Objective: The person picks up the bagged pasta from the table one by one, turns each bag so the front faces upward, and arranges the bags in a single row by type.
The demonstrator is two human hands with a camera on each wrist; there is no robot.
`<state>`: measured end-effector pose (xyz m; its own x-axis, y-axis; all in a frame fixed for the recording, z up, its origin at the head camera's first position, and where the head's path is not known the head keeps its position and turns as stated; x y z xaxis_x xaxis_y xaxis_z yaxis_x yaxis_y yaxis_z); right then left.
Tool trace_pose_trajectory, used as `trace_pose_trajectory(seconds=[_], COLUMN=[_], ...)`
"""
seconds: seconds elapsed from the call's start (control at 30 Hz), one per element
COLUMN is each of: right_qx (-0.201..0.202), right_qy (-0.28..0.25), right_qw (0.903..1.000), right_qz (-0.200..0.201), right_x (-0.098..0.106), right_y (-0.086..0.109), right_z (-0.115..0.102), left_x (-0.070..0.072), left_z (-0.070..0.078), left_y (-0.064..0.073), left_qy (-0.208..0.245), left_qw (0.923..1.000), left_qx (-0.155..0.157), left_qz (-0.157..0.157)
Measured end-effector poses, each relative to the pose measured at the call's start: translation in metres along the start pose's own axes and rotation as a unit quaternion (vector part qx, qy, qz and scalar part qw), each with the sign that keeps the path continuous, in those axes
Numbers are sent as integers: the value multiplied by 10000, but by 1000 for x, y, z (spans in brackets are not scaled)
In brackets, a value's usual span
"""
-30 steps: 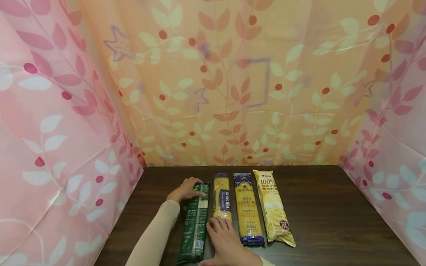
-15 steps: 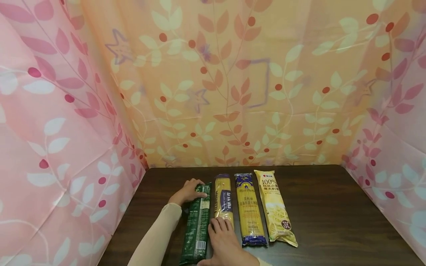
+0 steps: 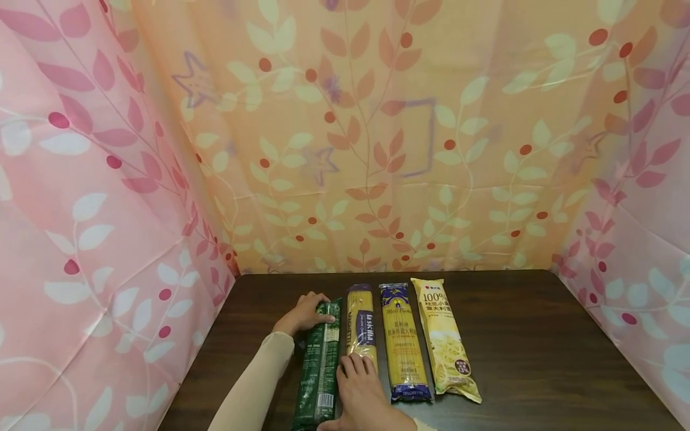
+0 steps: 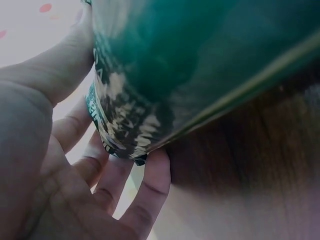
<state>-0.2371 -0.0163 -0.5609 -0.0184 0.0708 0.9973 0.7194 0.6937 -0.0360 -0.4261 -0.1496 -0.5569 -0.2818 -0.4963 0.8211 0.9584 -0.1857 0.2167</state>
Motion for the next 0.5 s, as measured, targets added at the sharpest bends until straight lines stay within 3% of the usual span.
trace_pose_trajectory(seconds=[0.5], right_qx=[90], right_qy=[-411], right_qw=[9987], right_qz=[270], right_x=[3], right_y=[-5], right_z=[7], left_x=[-1], left_z=[-2], left_y=[9], left_qy=[178], left_qw=[9998], left_qx=[-127], left_qz=[-31])
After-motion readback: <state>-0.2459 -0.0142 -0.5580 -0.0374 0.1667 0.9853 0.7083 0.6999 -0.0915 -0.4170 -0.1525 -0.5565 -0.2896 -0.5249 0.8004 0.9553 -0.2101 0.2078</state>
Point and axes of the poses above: each hand's wrist, its own y-axis away from the middle knuckle, its own x-axis out of the back of the hand, z = x × y, the point moved 8 cm from there along -y, towards the middle knuckle, and after that the axes turned 10 degrees about x, right-handed, at the moved point
